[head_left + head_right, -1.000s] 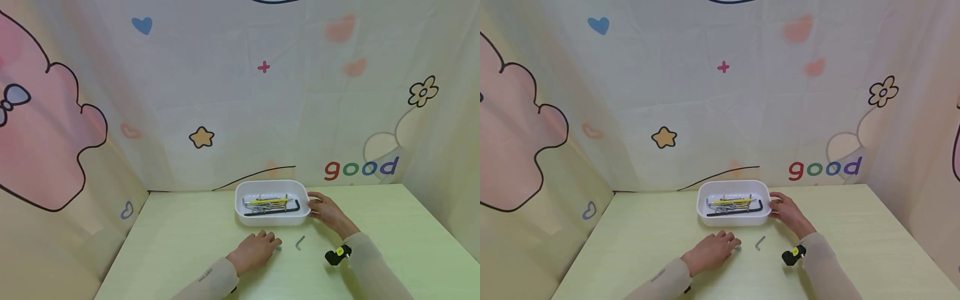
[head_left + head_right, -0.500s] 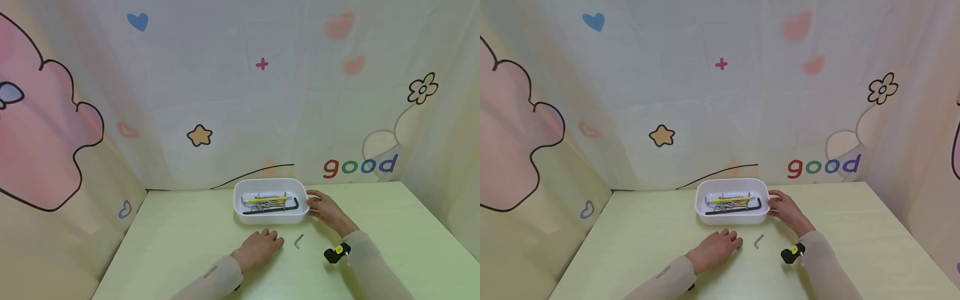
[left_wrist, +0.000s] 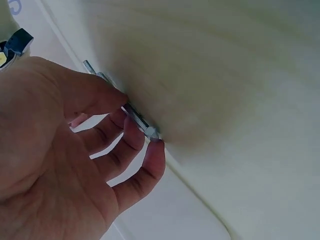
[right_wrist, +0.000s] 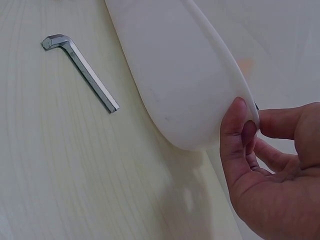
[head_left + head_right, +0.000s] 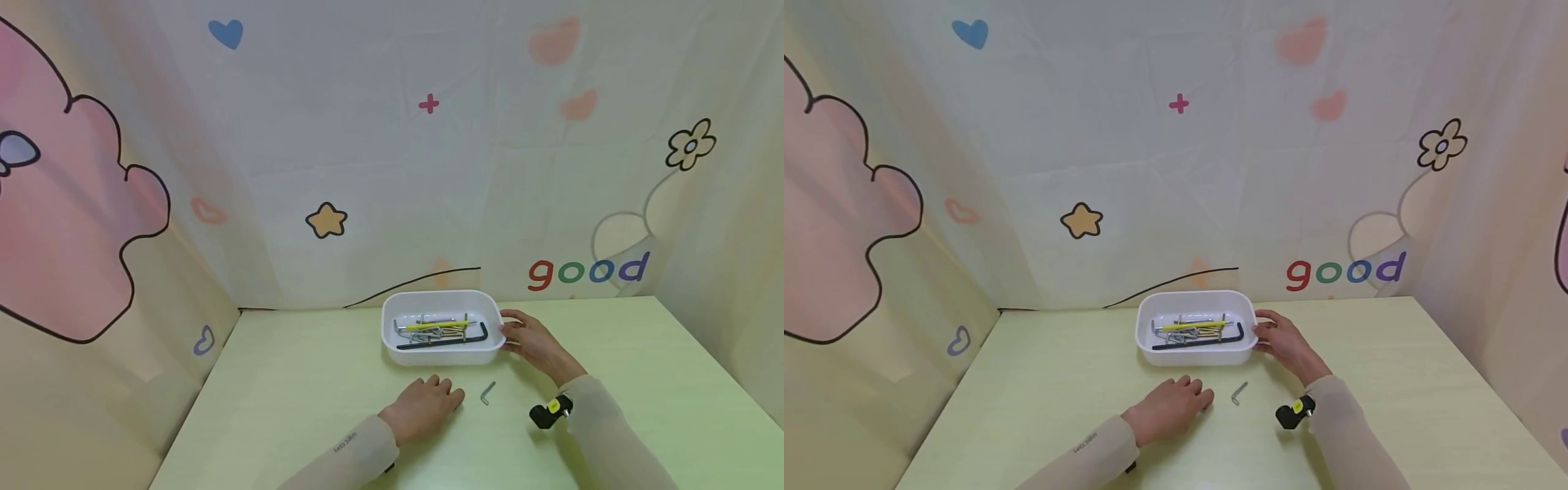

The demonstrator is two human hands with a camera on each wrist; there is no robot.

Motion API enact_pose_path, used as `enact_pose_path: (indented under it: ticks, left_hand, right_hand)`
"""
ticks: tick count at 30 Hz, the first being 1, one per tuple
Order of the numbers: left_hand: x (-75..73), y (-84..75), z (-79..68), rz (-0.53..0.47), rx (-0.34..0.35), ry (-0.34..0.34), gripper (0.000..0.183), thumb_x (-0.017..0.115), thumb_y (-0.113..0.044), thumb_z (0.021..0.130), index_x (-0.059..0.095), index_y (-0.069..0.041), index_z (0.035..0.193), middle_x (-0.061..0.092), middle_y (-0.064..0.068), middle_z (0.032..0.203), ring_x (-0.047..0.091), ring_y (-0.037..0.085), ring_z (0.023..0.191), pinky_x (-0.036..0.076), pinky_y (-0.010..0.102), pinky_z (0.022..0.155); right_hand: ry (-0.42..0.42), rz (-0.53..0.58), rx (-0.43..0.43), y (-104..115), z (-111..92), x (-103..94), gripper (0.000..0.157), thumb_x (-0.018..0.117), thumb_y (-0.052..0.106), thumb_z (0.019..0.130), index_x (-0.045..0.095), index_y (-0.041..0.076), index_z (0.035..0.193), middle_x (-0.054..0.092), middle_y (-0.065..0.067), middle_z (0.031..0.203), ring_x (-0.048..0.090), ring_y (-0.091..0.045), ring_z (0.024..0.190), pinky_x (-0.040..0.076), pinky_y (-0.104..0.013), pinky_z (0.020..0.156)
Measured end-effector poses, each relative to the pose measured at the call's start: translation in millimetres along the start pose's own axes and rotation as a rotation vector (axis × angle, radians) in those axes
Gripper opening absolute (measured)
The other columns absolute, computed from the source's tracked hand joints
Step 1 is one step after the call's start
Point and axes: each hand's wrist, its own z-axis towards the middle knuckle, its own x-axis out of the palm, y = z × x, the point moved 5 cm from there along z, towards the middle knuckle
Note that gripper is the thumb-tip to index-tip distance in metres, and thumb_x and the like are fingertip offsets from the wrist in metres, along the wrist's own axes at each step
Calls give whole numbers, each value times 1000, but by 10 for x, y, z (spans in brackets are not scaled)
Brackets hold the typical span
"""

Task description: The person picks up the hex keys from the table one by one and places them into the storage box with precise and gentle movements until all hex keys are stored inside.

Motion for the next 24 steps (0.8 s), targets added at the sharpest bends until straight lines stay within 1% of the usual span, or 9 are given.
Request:
enact_pose_path:
  ticks: [4, 7, 12, 16, 21, 24]
  left_hand:
    - [-15, 16, -18, -4, -2, 7, 20, 47, -26, 103, 54, -26, 122, 61, -5, 105, 56, 12, 91, 48, 25, 71]
    - [-17, 13, -29, 0, 0, 8, 21, 46, -26, 104, 54, -27, 123, 61, -5, 107, 56, 12, 93, 49, 25, 71]
    - [-1, 0, -47, 15, -7, 17, 21, 49, -24, 102, 54, -27, 122, 60, -5, 106, 54, 12, 92, 46, 24, 69]
    - [8, -3, -57, 15, -3, 22, 21, 51, -21, 101, 53, -27, 121, 59, -5, 104, 54, 11, 91, 45, 24, 68]
    - [0, 12, -61, 26, 7, 4, 21, 51, -20, 100, 52, -27, 121, 58, -5, 102, 53, 11, 89, 45, 25, 68]
    - [-7, 30, -69, 39, 1, -8, 20, 51, -20, 100, 52, -26, 119, 58, -5, 100, 52, 12, 88, 44, 25, 67]
  right_hand:
    - [6, -2, -8, 14, 0, 4, 52, 46, 8, 102, 26, -1, 150, 46, -25, 134, 58, -19, 101, 56, -26, 83]
    - [4, -5, -8, 10, 3, 6, 52, 46, 9, 102, 27, -1, 150, 47, -24, 133, 58, -20, 101, 55, -26, 83]
    - [1, -8, 5, -23, 1, 5, 52, 46, 9, 103, 27, 1, 150, 48, -22, 131, 57, -21, 102, 55, -26, 84]
    - [2, -13, -13, -46, -1, -2, 52, 47, 8, 102, 28, 0, 150, 52, -20, 126, 59, -19, 99, 56, -26, 83]
    - [-5, -4, -36, -33, 4, -8, 51, 47, 7, 102, 29, -2, 148, 55, -17, 121, 60, -16, 95, 56, -25, 80]
    - [3, -10, -30, -8, 10, 4, 52, 47, 8, 102, 28, -1, 149, 54, -17, 123, 60, -17, 97, 56, -26, 82]
